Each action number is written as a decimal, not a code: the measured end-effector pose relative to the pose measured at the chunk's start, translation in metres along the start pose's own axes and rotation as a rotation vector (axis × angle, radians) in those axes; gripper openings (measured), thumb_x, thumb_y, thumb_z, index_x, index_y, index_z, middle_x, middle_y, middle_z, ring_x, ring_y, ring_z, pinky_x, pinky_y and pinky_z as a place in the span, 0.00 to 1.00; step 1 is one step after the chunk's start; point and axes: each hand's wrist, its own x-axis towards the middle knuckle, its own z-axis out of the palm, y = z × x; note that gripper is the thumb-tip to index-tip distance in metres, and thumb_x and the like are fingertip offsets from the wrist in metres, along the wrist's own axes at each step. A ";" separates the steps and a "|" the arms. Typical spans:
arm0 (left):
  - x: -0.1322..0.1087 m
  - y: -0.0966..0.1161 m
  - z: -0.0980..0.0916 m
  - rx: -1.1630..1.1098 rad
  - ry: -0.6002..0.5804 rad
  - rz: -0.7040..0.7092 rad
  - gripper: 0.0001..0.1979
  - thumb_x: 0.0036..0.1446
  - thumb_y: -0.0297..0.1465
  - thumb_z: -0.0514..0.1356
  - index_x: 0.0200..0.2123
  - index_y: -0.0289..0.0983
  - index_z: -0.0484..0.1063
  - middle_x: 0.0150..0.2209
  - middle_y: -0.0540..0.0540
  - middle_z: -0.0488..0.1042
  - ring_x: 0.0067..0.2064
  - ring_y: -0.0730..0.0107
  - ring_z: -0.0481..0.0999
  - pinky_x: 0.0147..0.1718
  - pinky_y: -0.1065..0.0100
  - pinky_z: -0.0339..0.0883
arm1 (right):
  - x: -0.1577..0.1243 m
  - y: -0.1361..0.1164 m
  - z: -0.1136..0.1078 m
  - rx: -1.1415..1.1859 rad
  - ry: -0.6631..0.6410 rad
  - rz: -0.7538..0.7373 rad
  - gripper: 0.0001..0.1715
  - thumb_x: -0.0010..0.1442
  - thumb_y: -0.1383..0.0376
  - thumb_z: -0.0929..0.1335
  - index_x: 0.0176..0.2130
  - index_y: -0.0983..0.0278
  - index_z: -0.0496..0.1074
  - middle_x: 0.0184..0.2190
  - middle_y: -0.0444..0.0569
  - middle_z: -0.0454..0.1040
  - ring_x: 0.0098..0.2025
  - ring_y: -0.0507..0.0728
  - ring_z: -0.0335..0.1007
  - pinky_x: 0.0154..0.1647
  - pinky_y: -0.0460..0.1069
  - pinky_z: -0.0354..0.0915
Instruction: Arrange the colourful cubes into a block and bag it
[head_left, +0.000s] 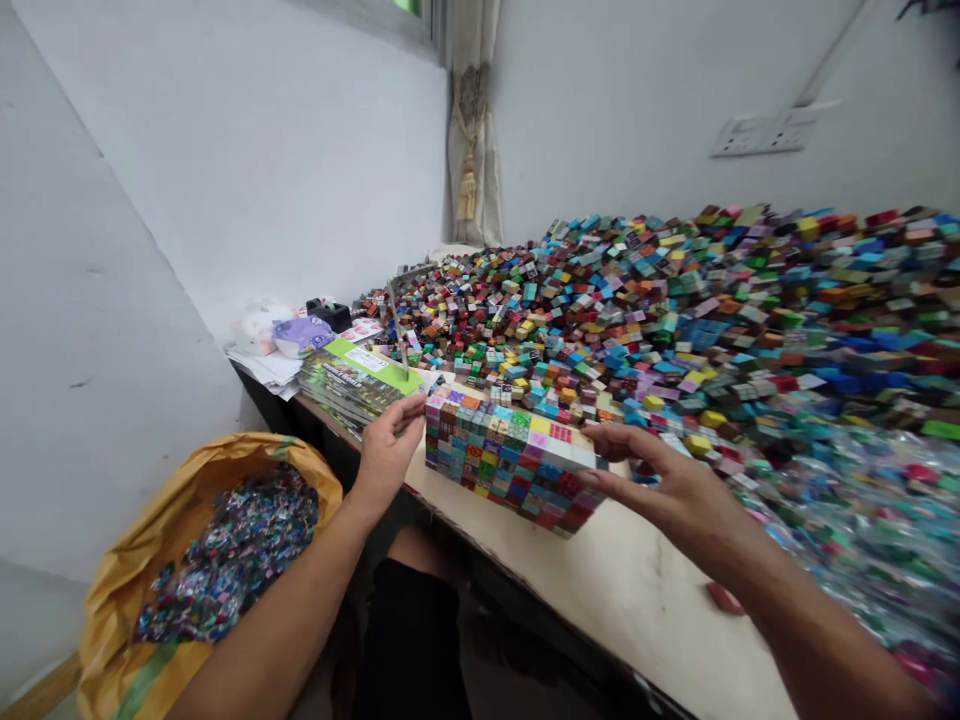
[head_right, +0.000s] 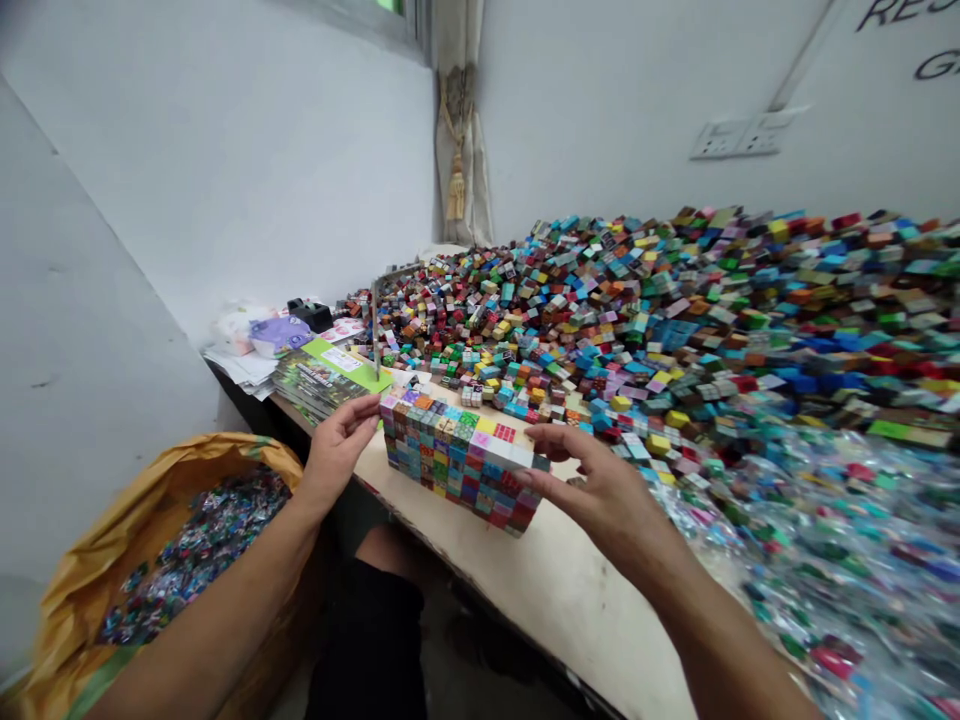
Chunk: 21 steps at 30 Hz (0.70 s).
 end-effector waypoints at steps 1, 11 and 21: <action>-0.001 0.002 0.000 -0.003 -0.005 -0.013 0.18 0.53 0.33 0.60 0.47 0.34 0.72 0.46 0.41 0.76 0.48 0.63 0.75 0.52 0.61 0.67 | -0.002 -0.001 -0.002 0.005 -0.001 -0.012 0.30 0.46 0.47 0.68 0.45 0.61 0.71 0.43 0.52 0.73 0.44 0.64 0.68 0.35 0.52 0.67; -0.040 0.016 -0.003 0.250 0.109 -0.144 0.21 0.53 0.43 0.61 0.50 0.46 0.69 0.44 0.53 0.76 0.48 0.62 0.73 0.55 0.52 0.63 | -0.085 0.081 -0.076 -0.208 0.296 0.146 0.23 0.56 0.50 0.66 0.42 0.64 0.72 0.35 0.49 0.72 0.34 0.56 0.67 0.35 0.50 0.64; -0.110 -0.009 0.043 0.315 -0.254 0.057 0.12 0.57 0.36 0.58 0.42 0.39 0.73 0.39 0.46 0.76 0.41 0.65 0.76 0.43 0.66 0.70 | -0.114 0.114 -0.025 -0.570 0.121 0.177 0.22 0.60 0.53 0.63 0.49 0.60 0.73 0.42 0.53 0.68 0.38 0.59 0.69 0.37 0.51 0.64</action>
